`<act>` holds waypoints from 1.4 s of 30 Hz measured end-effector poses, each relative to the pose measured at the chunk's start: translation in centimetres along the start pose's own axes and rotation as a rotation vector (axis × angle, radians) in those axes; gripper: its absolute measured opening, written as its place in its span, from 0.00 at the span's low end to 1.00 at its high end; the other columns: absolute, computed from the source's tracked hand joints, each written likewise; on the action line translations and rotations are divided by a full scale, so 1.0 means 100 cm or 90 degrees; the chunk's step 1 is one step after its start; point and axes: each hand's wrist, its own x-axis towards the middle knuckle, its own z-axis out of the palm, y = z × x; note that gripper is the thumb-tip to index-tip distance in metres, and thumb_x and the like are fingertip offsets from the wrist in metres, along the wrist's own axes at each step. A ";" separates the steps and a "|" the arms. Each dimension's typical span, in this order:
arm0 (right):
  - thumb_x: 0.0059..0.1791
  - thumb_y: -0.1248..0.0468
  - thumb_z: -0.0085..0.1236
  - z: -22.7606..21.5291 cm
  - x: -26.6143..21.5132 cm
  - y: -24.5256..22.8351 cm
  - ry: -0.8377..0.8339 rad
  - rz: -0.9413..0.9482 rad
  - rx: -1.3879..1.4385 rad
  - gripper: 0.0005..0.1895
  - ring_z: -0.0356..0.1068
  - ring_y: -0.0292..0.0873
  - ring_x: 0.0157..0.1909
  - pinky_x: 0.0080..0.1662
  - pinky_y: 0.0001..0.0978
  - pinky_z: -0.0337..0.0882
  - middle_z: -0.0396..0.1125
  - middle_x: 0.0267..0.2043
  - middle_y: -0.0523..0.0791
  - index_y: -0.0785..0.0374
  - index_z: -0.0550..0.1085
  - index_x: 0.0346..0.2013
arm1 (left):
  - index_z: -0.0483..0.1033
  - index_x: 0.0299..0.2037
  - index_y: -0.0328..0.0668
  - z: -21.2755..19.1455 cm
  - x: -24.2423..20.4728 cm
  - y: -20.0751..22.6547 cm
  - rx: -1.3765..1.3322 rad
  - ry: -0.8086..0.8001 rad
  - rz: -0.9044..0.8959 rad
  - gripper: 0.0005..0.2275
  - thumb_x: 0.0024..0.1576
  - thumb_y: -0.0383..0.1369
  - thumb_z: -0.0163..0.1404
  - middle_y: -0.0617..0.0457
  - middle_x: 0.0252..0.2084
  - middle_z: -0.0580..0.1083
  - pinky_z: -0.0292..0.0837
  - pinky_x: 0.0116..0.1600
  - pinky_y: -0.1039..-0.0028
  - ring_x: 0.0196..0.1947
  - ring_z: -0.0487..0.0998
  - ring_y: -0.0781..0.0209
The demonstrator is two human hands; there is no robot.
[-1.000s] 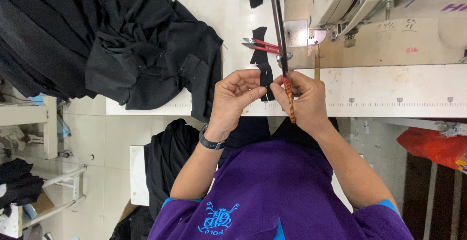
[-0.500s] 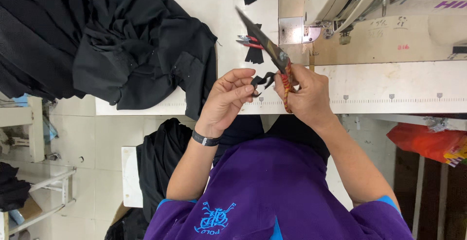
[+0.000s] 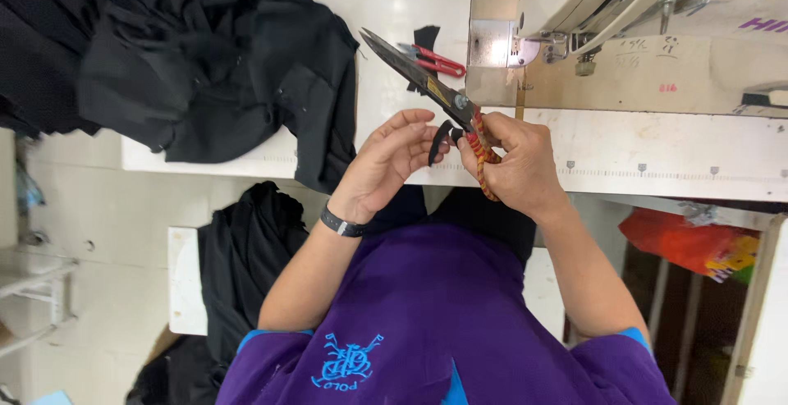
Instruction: The person uses shears to cut small black fabric pieces into smaller strips and places them into a cardboard box. The person repeatedly picks up fabric pieces, cuts them, and deposits the cut pieces into the box.
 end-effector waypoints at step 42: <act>0.52 0.70 0.75 0.011 0.002 -0.007 -0.021 0.055 0.039 0.09 0.63 0.35 0.20 0.25 0.21 0.62 0.68 0.16 0.49 0.68 0.79 0.34 | 0.86 0.46 0.34 0.008 -0.005 0.007 0.286 0.069 0.130 0.10 0.56 0.25 0.67 0.50 0.33 0.83 0.83 0.46 0.79 0.36 0.85 0.70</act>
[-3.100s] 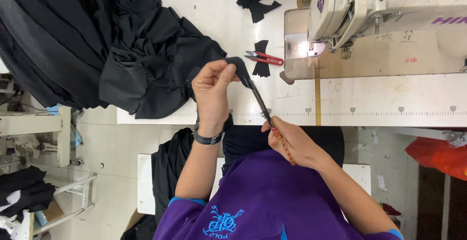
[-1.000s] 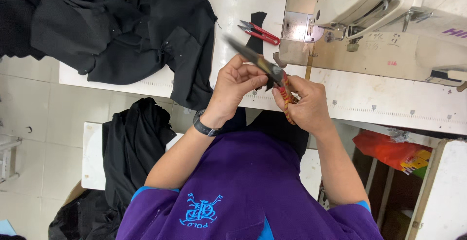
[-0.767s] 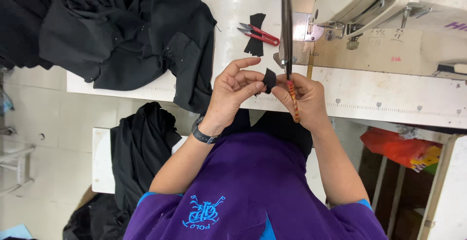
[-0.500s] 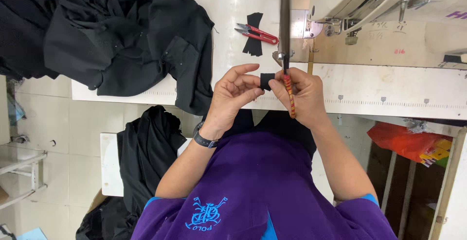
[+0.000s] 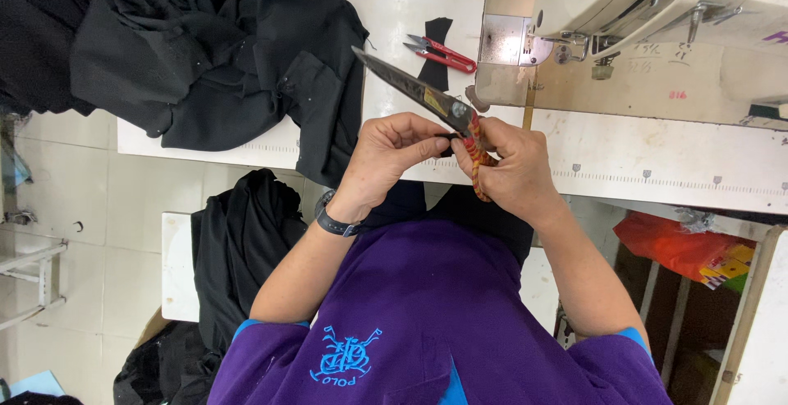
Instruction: The person uses shears to cut small black fabric pieces into smaller strips and places them into a cardboard box. The person repeatedly picks up fabric pieces, cuts them, and deposits the cut pieces into the box.
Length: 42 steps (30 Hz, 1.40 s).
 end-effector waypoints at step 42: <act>0.56 0.37 0.46 0.033 -0.046 0.021 -0.245 0.112 0.179 0.32 0.69 0.42 0.23 0.32 0.34 0.68 0.70 0.22 0.46 0.62 0.74 0.52 | 0.85 0.42 0.33 -0.004 0.022 0.069 0.110 0.091 0.129 0.06 0.57 0.25 0.67 0.48 0.31 0.83 0.81 0.45 0.81 0.33 0.85 0.69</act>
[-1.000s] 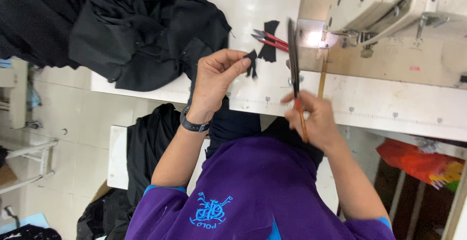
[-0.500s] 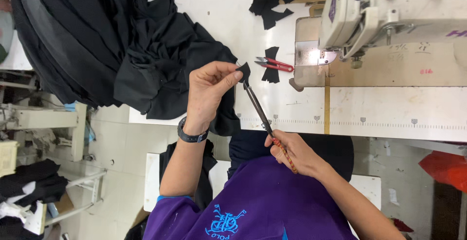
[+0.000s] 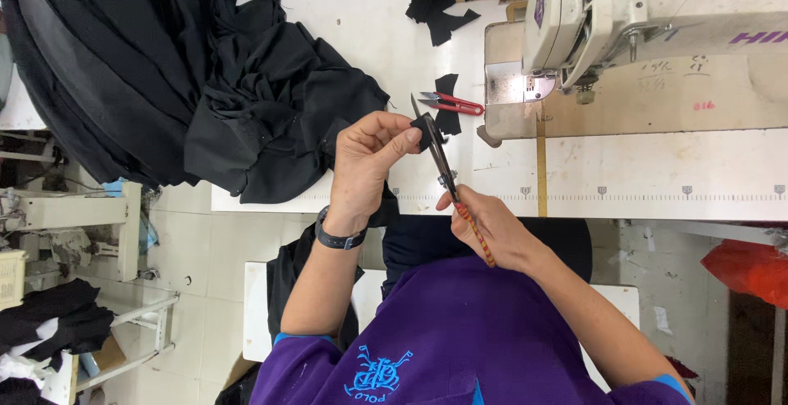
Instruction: The person uses shears to cut small black fabric pieces into smaller strips and places them into a cardboard box. The person repeatedly picks up fabric pieces, cuts them, and deposits the cut pieces into the box.
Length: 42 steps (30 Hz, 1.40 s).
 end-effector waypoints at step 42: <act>0.58 0.38 0.48 0.001 0.006 0.006 0.057 -0.006 -0.058 0.28 0.67 0.40 0.17 0.27 0.29 0.65 0.66 0.12 0.44 0.57 0.69 0.27 | 0.84 0.39 0.34 0.001 -0.004 -0.024 -0.009 0.003 -0.043 0.07 0.56 0.27 0.68 0.48 0.30 0.82 0.80 0.44 0.81 0.32 0.84 0.69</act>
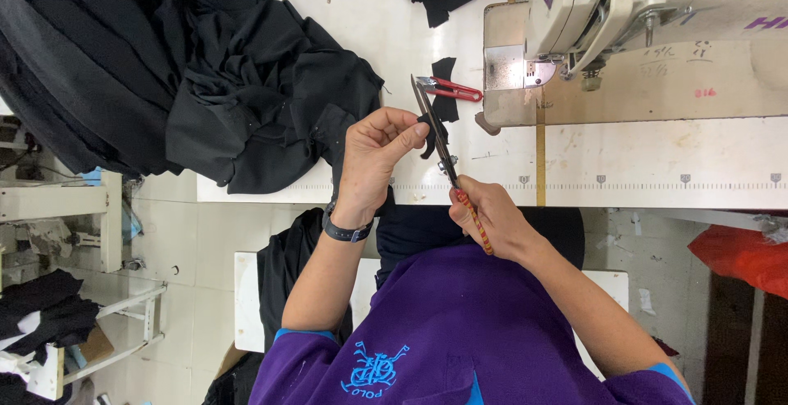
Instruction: The person uses shears to cut small black fabric pieces into smaller strips and places them into a cardboard box. The person repeatedly picks up fabric pieces, cuts them, and deposits the cut pieces into the box.
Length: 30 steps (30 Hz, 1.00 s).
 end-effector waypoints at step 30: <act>0.52 0.63 0.71 -0.034 -0.008 -0.025 0.263 0.059 0.058 0.11 0.72 0.36 0.22 0.38 0.23 0.71 0.69 0.15 0.45 0.60 0.82 0.48 | 0.82 0.41 0.32 -0.022 -0.002 0.003 -0.035 -0.054 0.033 0.05 0.58 0.21 0.64 0.45 0.30 0.82 0.82 0.46 0.78 0.35 0.86 0.64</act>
